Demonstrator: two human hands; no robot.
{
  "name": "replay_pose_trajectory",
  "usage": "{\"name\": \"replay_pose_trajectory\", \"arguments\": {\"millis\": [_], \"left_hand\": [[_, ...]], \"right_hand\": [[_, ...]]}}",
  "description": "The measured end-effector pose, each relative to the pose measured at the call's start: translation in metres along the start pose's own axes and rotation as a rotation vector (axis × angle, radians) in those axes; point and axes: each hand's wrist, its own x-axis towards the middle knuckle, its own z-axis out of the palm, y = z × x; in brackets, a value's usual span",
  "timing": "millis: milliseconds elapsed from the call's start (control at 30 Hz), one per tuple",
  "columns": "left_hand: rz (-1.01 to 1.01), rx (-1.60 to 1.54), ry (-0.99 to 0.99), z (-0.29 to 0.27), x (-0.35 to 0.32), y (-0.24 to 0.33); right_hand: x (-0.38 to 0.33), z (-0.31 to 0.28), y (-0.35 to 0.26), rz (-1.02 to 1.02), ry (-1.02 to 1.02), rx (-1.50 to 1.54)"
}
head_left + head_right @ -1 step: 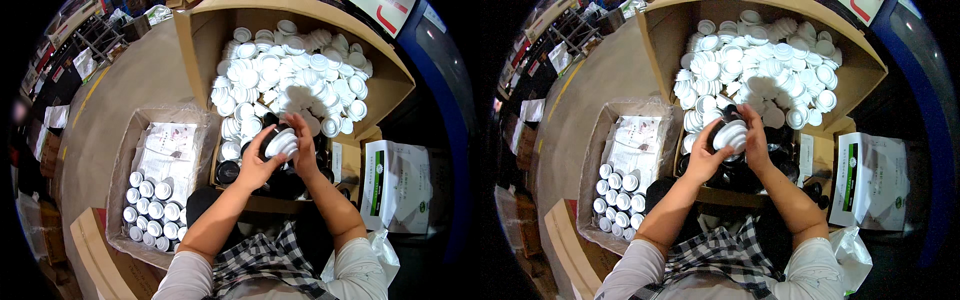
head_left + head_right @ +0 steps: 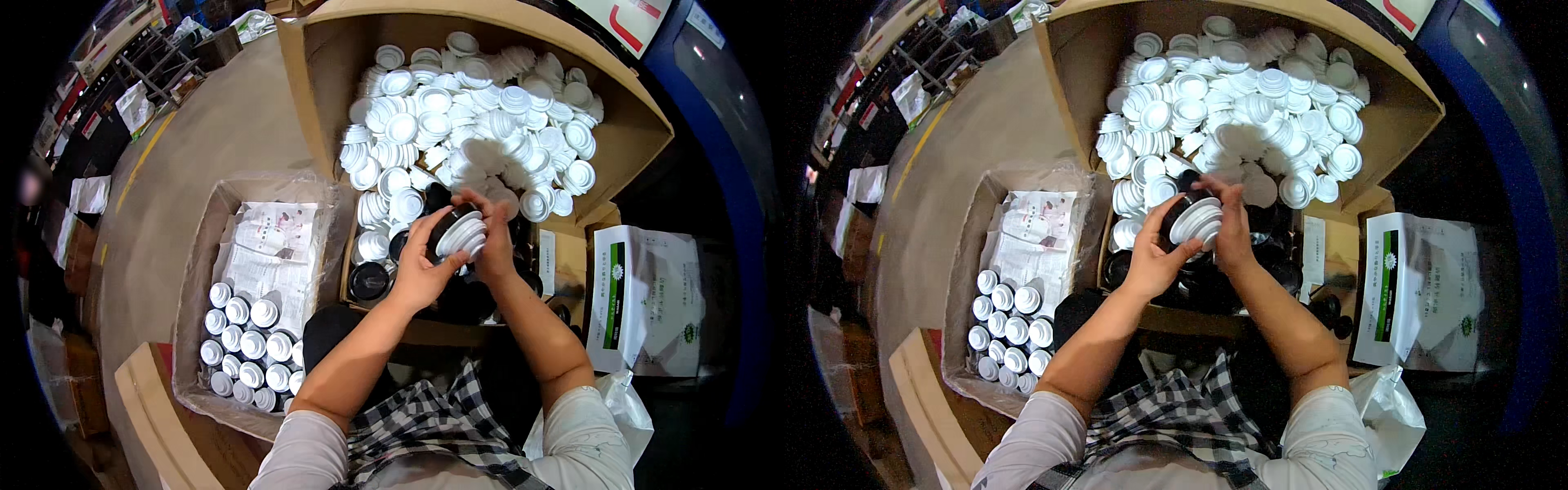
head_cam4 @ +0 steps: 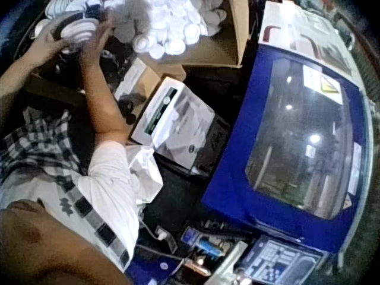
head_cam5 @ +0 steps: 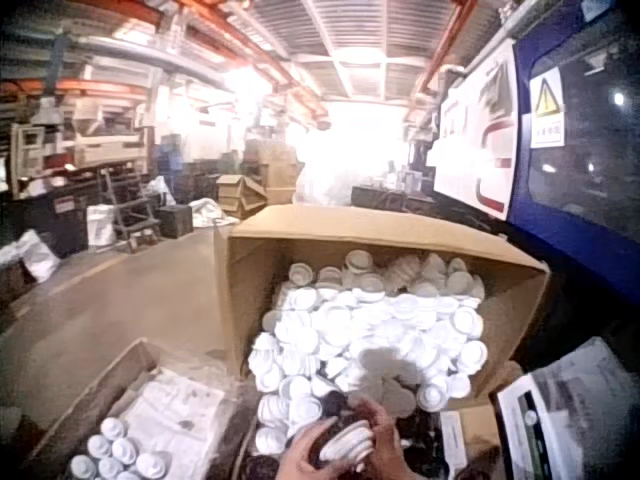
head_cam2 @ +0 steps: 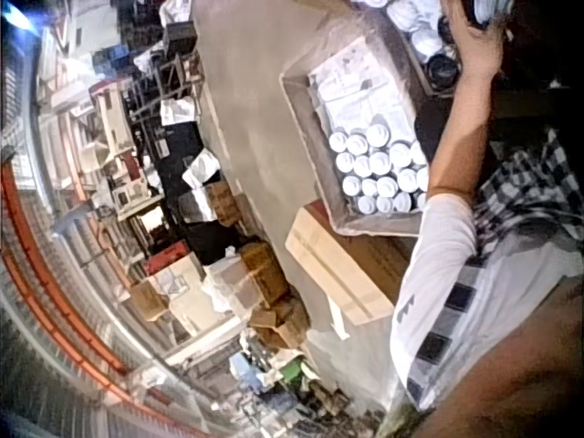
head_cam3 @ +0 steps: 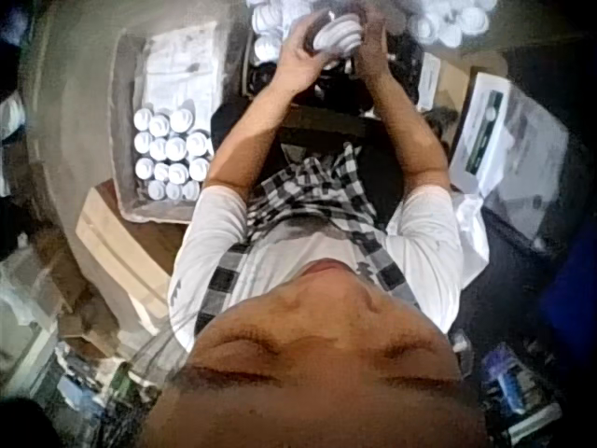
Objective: The person sits on the floor and repeatedly picks up black containers and white lids, placing the lids onto the containers. The person then places the assembled containers into a nearby box.
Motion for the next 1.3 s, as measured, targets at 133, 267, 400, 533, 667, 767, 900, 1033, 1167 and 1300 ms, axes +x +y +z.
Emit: {"name": "replay_pose_trajectory", "arguments": {"millis": [133, 267, 400, 533, 667, 767, 900, 1033, 1167, 1300], "left_hand": [[0.008, -0.036, 0.078, 0.017, -0.001, 0.006], [0.054, -0.007, 0.116, 0.022, -0.005, 0.001], [0.048, 0.057, 0.040, 0.017, -0.003, 0.000], [-0.026, -0.263, 0.191, 0.019, 0.006, -0.021], [-0.092, -0.192, 0.710, 0.028, 0.021, -0.030], [-0.128, -0.098, 0.722, 0.024, 0.035, -0.053], [-0.188, -0.008, 0.699, 0.035, 0.039, -0.052], [-0.145, 0.255, 0.648, 0.027, 0.037, -0.053], [-0.217, 0.068, 0.195, 0.004, 0.018, -0.012], [-0.139, -0.147, 0.511, -0.106, -0.033, -0.012]], "right_hand": [[0.006, 0.003, 0.001, -0.138, 0.176, -0.313], [0.004, 0.002, -0.003, -0.279, 0.143, -0.458], [0.001, -0.002, -0.001, -0.294, 0.173, -0.523], [0.004, 0.011, 0.022, -0.367, 0.275, -0.363], [0.003, 0.030, 0.039, -0.559, 0.322, -0.629], [0.016, 0.025, 0.049, -0.496, 0.390, -0.605], [0.022, 0.005, 0.055, -0.364, 0.426, -0.676], [0.031, -0.001, 0.072, -0.542, 0.419, -0.614], [0.015, 0.006, 0.024, 0.117, 0.275, 0.056], [-0.013, 0.040, 0.017, 0.197, -0.078, -0.117]]}}
